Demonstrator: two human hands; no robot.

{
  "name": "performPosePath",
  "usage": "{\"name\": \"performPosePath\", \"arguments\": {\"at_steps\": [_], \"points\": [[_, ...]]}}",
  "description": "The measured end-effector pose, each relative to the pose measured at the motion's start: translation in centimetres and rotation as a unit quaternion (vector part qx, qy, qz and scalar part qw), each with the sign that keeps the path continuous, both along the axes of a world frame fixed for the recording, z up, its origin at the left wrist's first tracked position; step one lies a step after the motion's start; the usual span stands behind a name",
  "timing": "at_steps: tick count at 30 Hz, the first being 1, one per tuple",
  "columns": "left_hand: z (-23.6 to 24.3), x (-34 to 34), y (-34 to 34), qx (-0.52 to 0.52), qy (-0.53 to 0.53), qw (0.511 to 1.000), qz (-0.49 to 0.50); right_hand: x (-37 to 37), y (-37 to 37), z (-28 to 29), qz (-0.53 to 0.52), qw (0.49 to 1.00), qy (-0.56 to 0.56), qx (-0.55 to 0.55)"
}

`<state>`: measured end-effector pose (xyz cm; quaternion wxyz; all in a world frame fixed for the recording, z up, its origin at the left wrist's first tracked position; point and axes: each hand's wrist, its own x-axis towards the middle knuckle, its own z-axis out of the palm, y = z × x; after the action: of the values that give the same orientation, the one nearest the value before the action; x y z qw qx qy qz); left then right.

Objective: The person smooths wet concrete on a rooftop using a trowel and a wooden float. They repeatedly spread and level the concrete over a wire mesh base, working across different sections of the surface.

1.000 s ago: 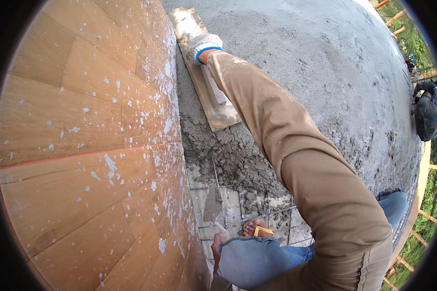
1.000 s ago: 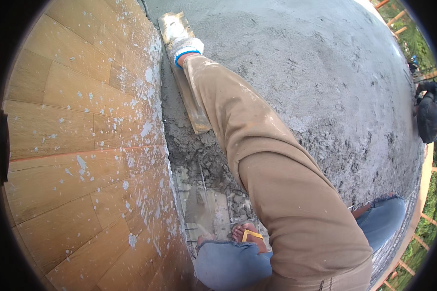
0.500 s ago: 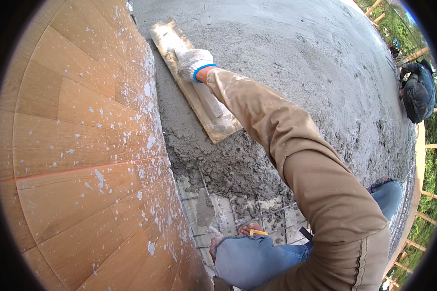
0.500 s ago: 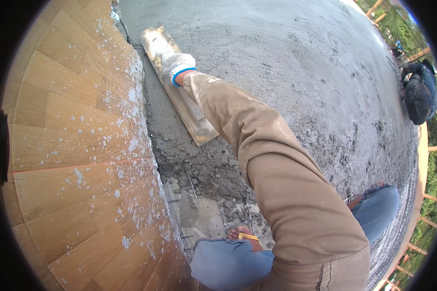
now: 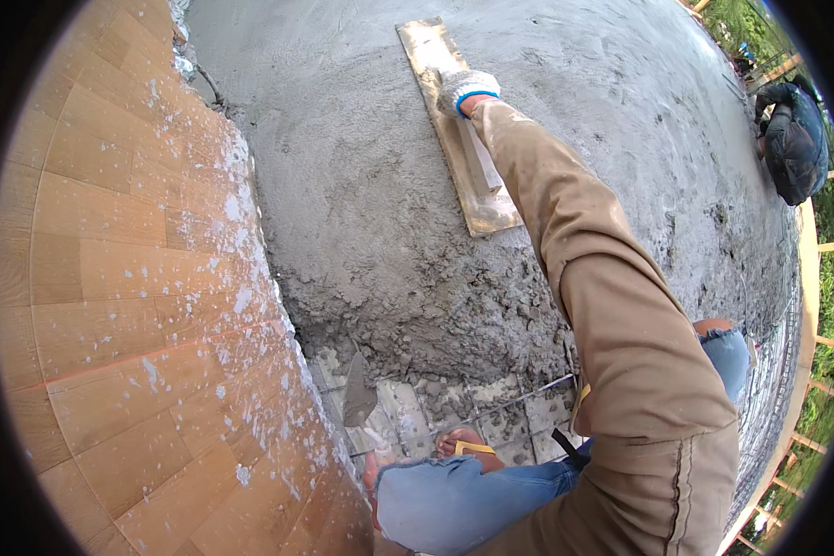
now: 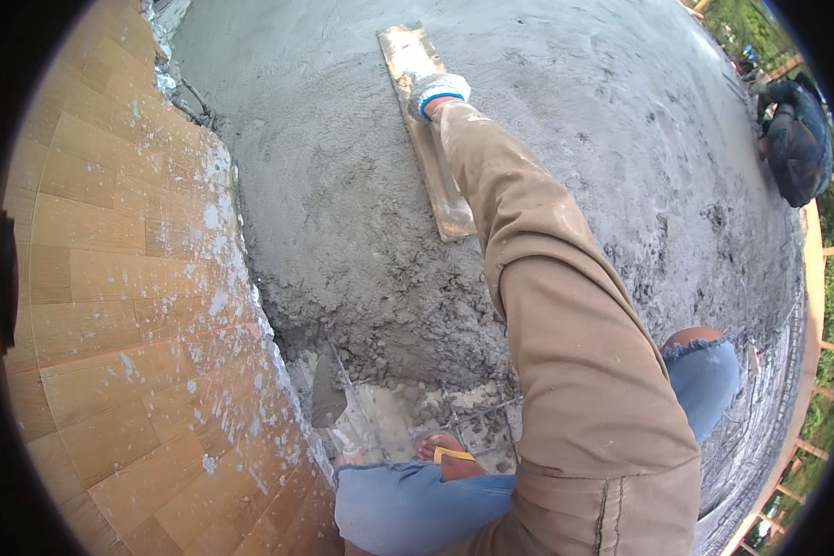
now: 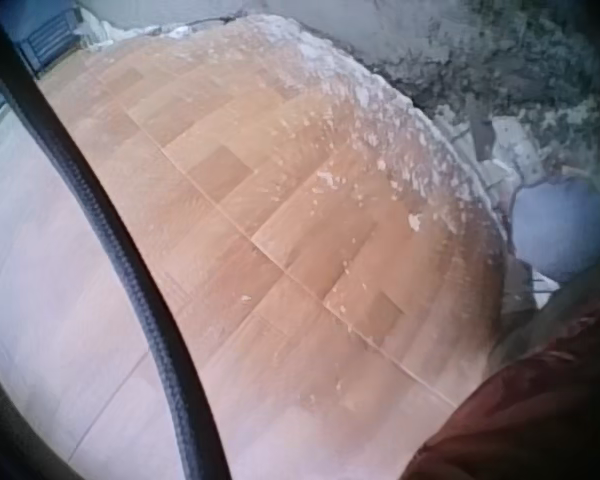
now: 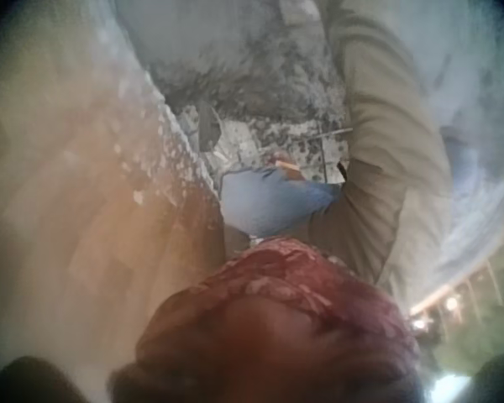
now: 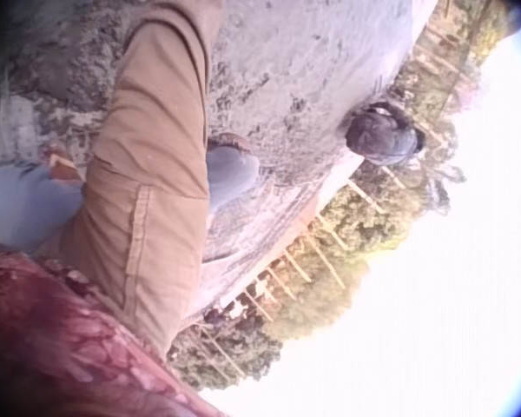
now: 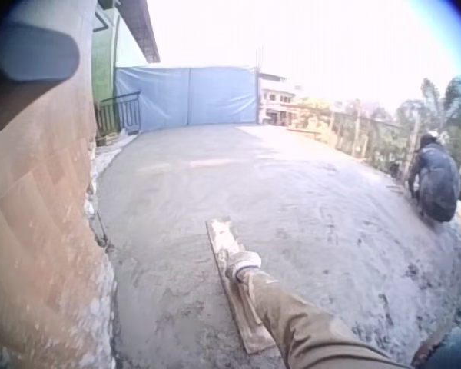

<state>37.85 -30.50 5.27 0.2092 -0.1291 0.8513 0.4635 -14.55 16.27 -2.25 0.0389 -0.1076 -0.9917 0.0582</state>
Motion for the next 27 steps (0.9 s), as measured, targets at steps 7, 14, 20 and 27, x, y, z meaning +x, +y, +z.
{"name": "performPosePath", "arguments": {"at_steps": [7, 14, 20, 27], "points": [[2.7, -3.0, 3.0, 0.014, -0.056, 0.998, 0.022, 9.2, 22.0, -0.1, -0.146, 0.986, -0.072, 0.031], [8.1, -7.8, 4.0, -0.115, 0.054, 0.989, -0.074, 18.7, 26.4, 5.9, -0.166, 0.972, -0.166, 0.002], [8.5, -7.8, 0.2, -0.254, 0.065, 0.950, -0.169, 26.4, 37.1, 5.3, -0.280, 0.945, -0.168, -0.033], [13.2, -8.5, 4.9, -0.275, 0.104, 0.934, -0.204, 39.6, 47.7, 3.6, -0.387, 0.916, -0.096, -0.044]]}}
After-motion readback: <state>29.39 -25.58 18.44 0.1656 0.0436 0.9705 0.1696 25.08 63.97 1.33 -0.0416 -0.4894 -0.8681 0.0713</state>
